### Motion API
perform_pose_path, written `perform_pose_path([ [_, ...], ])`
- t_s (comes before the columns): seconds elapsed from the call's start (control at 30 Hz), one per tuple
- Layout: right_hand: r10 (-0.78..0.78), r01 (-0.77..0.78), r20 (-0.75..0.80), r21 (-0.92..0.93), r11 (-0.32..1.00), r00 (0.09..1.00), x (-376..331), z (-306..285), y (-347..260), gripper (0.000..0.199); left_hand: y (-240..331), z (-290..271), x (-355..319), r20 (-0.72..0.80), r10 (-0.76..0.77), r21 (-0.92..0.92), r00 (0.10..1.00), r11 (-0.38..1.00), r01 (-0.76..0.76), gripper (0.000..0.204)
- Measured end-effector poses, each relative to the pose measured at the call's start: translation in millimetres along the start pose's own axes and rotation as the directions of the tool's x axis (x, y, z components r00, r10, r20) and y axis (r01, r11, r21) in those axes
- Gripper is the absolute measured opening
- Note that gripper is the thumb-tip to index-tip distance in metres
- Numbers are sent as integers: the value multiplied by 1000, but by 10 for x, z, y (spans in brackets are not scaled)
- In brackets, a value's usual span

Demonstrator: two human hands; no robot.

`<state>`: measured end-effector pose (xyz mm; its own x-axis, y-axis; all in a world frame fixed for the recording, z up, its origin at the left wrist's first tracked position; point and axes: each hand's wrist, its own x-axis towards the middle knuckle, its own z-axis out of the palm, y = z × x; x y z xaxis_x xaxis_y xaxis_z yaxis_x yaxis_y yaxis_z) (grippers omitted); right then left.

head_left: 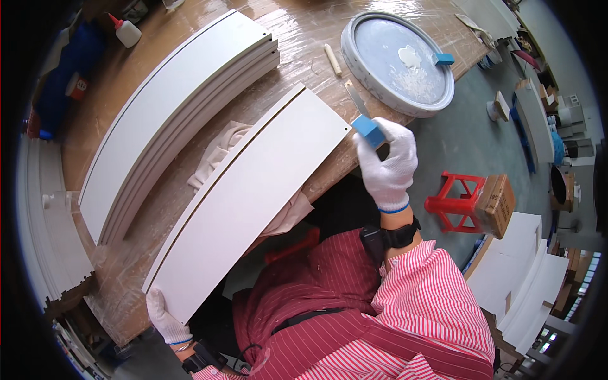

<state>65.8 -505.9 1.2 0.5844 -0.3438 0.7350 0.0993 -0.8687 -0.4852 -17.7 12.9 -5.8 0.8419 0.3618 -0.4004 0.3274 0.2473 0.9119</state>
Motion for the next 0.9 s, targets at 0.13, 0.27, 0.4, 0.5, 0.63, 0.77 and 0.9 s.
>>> perform_pose_path([
  [0.13, 16, -16, 31, 3, 1000, 999, 10, 44, 21, 36, -12, 4, -12, 24, 25, -9, 999, 1000, -25, 40],
  [0.27, 337, -337, 22, 145, 930, 941, 177, 31, 57, 37, -17, 40, -46, 19, 86, 41, 996, 995, -86, 42],
  [0.4, 442, -526, 285, 477, 704, 851, 599, 128, -93, 40, -51, 29, -42, -4, 86, -5, 996, 996, -86, 44],
  [0.5, 299, -468, 413, 408, 784, 860, 897, 269, -228, 41, -76, -17, -44, 0, 93, -9, 996, 996, -93, 44],
  [0.63, 105, -271, 484, 287, 919, 869, 1111, 517, -320, 36, -51, 37, -39, 10, 88, -15, 996, 996, -88, 44],
  [0.77, -82, -45, 553, 213, 976, 829, 1204, 697, -316, 35, -19, 94, -59, 2, 117, 46, 993, 992, -117, 44],
  [0.9, 9, -68, 650, 66, 995, 760, 1278, 762, -316, 34, 10, 145, -70, -7, 115, 33, 993, 993, -115, 45],
])
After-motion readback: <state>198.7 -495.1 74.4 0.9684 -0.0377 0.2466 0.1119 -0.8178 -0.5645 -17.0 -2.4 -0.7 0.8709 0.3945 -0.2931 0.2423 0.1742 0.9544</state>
